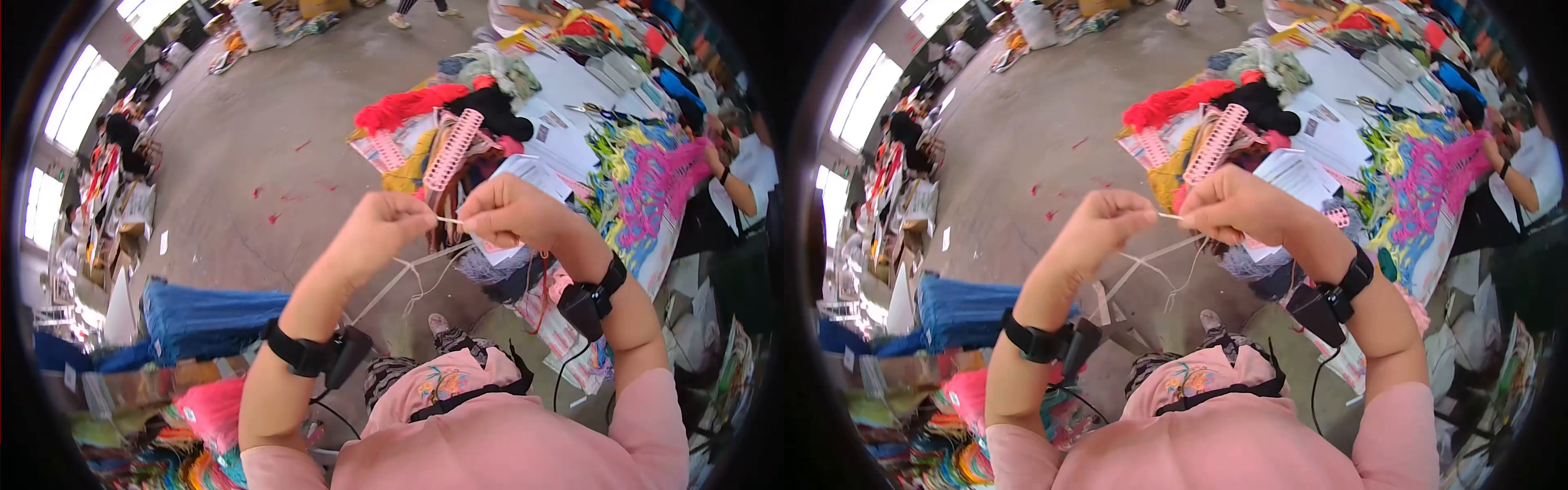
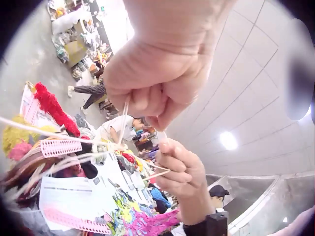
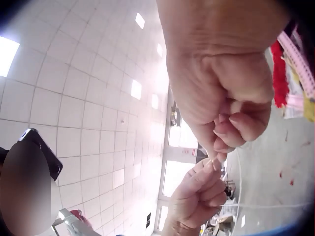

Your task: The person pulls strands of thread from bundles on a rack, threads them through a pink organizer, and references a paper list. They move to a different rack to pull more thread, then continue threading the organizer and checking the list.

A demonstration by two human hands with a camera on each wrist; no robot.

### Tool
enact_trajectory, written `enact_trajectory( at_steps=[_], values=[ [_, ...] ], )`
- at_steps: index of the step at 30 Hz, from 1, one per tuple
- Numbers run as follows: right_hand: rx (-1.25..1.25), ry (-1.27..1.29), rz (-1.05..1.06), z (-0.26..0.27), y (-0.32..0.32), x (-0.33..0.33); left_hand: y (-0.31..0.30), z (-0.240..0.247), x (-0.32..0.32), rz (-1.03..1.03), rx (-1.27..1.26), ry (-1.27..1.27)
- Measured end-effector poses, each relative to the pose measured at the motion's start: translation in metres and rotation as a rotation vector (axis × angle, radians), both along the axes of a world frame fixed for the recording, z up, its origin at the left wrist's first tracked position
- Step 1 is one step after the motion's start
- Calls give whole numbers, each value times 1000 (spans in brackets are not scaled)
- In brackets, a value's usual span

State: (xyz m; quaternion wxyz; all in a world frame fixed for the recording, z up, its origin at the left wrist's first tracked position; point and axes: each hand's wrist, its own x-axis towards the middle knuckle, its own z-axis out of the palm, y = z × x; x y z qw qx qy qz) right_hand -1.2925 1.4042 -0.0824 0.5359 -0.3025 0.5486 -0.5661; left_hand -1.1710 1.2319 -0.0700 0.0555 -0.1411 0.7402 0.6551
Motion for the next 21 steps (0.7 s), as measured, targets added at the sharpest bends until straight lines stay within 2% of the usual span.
enact_trajectory(
  at_steps=[5,8,12,17,20,21],
  values=[
    [4,209,-101,25,5,-50,-10,20,-54,11,-53,28],
    [25,290,-110,30,4,-71,-33,15,-81,-39,-189,139],
    [90,294,-241,42,5,-92,-71,17,-106,-31,-244,150],
    [-15,302,-369,70,-41,-110,-130,-28,-141,-66,19,94],
    [-183,301,-361,93,-87,-128,-160,-57,-168,-130,200,131],
    [-242,287,-418,107,-103,-132,-170,-66,-177,-137,294,115]
  ],
)
